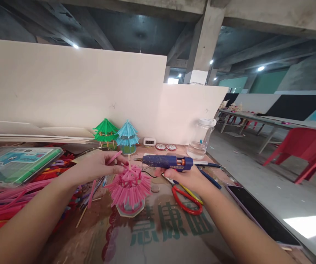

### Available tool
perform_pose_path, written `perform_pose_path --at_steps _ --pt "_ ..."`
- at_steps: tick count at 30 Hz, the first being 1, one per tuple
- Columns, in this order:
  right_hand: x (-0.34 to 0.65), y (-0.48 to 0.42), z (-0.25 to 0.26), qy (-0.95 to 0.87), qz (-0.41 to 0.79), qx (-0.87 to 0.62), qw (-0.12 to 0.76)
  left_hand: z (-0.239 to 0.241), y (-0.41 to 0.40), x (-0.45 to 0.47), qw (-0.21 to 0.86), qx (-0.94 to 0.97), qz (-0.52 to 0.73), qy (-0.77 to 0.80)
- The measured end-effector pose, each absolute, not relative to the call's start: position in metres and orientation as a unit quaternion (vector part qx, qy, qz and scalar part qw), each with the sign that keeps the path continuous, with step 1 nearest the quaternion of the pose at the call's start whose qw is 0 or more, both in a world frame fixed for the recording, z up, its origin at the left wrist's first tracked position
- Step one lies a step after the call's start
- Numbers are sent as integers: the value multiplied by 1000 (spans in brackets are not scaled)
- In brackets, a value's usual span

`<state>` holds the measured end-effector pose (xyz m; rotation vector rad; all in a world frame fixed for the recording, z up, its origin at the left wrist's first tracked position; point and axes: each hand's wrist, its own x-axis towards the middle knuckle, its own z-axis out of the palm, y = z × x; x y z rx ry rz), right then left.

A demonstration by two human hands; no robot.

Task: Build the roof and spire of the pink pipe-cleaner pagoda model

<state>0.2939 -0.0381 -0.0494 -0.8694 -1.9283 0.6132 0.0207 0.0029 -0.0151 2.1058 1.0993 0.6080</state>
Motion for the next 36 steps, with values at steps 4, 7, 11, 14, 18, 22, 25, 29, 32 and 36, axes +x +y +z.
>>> perform_pose_path --at_steps 4,7,11,14,18,22,25,29,32,36 --pt "292 -40 -53 -779 247 -367 445 -19 2 28 369 799 234 413" --pt "288 -42 -50 -789 231 -363 438 -21 1 30 369 801 234 409" --pt "280 -46 -44 -794 203 -364 442 -23 3 31 366 800 241 410" --pt "276 -47 -44 -791 198 -372 443 -24 4 31 372 796 245 410" --pt "272 -48 -42 -786 193 -374 453 -24 3 33 365 794 249 418" --pt "270 -49 -40 -782 182 -370 468 -23 3 34 356 794 251 425" --pt "269 -49 -41 -775 179 -373 477 -23 3 34 350 800 246 422" --pt "270 -48 -43 -771 173 -377 483 -23 2 34 346 801 243 425" --pt "269 -47 -42 -772 169 -377 483 -21 0 35 342 796 243 435" --pt "269 -46 -42 -770 162 -375 490 -19 -1 36 345 799 241 430"
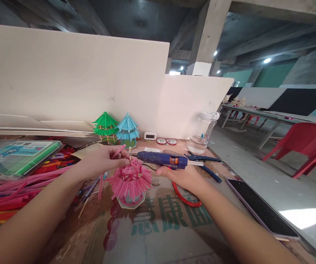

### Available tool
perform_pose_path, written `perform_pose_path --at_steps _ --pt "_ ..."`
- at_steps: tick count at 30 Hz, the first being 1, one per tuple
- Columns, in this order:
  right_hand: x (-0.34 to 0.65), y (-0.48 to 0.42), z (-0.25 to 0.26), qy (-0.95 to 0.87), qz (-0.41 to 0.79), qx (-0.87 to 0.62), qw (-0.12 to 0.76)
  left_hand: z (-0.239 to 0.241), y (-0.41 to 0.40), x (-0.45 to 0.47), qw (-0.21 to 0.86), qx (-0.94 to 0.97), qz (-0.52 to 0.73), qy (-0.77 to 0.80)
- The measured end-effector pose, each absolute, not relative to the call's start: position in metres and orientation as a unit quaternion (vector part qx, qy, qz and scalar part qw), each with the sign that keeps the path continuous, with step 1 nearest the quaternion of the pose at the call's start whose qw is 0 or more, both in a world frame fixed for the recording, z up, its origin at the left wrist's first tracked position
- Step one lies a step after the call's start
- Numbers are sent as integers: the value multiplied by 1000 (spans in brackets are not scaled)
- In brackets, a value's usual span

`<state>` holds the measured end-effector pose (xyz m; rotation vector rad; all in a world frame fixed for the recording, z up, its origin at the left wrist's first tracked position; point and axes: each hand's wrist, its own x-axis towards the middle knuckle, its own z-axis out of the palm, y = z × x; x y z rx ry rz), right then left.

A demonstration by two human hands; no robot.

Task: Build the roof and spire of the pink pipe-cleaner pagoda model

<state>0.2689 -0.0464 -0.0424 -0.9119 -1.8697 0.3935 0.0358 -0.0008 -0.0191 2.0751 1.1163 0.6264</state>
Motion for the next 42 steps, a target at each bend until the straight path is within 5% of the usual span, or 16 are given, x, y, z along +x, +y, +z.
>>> perform_pose_path --at_steps 42 --pt "277 -42 -53 -749 198 -404 487 -19 -1 35 338 810 241 414"
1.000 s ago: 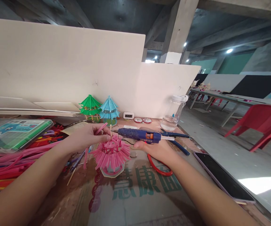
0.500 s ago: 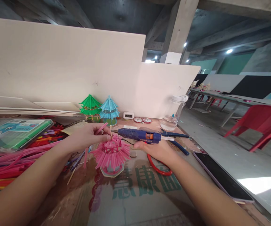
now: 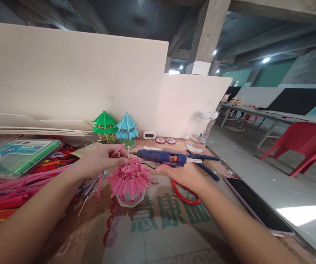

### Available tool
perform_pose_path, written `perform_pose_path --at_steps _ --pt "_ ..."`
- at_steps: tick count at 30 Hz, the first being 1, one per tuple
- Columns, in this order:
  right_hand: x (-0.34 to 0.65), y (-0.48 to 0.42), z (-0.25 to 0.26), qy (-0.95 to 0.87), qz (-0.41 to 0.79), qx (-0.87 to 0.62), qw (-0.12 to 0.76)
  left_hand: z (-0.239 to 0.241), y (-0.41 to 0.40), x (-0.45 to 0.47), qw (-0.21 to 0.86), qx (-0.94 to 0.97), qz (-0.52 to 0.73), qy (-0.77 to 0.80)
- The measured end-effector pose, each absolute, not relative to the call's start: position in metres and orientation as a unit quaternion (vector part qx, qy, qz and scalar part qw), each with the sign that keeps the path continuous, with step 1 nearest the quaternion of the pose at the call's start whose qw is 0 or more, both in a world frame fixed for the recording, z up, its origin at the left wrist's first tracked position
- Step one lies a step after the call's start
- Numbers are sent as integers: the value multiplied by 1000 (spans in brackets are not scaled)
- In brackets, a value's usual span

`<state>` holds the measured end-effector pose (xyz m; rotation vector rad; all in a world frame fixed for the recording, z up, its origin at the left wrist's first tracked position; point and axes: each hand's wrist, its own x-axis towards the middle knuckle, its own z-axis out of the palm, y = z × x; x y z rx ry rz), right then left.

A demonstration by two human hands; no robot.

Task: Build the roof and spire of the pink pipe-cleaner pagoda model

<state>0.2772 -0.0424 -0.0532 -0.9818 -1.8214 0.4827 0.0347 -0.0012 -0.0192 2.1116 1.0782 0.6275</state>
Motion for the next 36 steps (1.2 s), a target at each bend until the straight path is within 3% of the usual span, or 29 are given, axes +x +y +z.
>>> perform_pose_path --at_steps 13,23,36 --pt "281 -41 -53 -757 183 -402 482 -18 -3 35 340 801 241 431" --pt "282 -44 -51 -803 202 -359 431 -20 0 35 351 805 242 413" --pt "273 -47 -45 -778 165 -378 474 -19 -3 36 336 804 244 426"
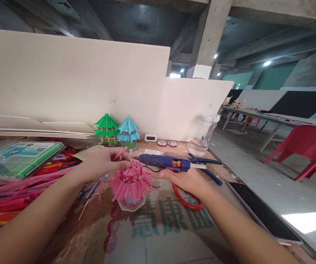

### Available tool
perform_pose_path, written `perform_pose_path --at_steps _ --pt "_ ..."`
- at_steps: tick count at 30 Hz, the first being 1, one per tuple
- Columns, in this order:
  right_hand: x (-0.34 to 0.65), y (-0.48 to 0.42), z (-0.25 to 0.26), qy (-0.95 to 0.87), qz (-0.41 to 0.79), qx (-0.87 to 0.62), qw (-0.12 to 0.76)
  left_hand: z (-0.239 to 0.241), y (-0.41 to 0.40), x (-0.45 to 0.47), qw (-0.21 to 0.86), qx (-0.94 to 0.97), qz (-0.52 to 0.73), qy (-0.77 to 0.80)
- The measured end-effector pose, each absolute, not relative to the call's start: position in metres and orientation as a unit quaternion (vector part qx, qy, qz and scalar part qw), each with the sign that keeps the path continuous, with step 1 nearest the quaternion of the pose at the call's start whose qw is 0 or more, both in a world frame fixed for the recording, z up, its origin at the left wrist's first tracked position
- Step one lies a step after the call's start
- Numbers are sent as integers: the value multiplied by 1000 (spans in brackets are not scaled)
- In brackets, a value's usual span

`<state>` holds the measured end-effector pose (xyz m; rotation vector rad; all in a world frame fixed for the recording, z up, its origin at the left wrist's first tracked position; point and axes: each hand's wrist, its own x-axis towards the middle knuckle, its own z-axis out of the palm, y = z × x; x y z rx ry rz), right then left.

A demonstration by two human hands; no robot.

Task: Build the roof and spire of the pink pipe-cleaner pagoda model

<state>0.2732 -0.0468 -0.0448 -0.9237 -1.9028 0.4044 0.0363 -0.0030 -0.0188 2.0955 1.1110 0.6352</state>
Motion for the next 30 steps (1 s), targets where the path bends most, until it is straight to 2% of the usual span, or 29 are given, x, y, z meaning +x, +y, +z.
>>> perform_pose_path --at_steps 30 --pt "272 -44 -48 -774 171 -381 475 -20 -2 36 337 806 249 417"
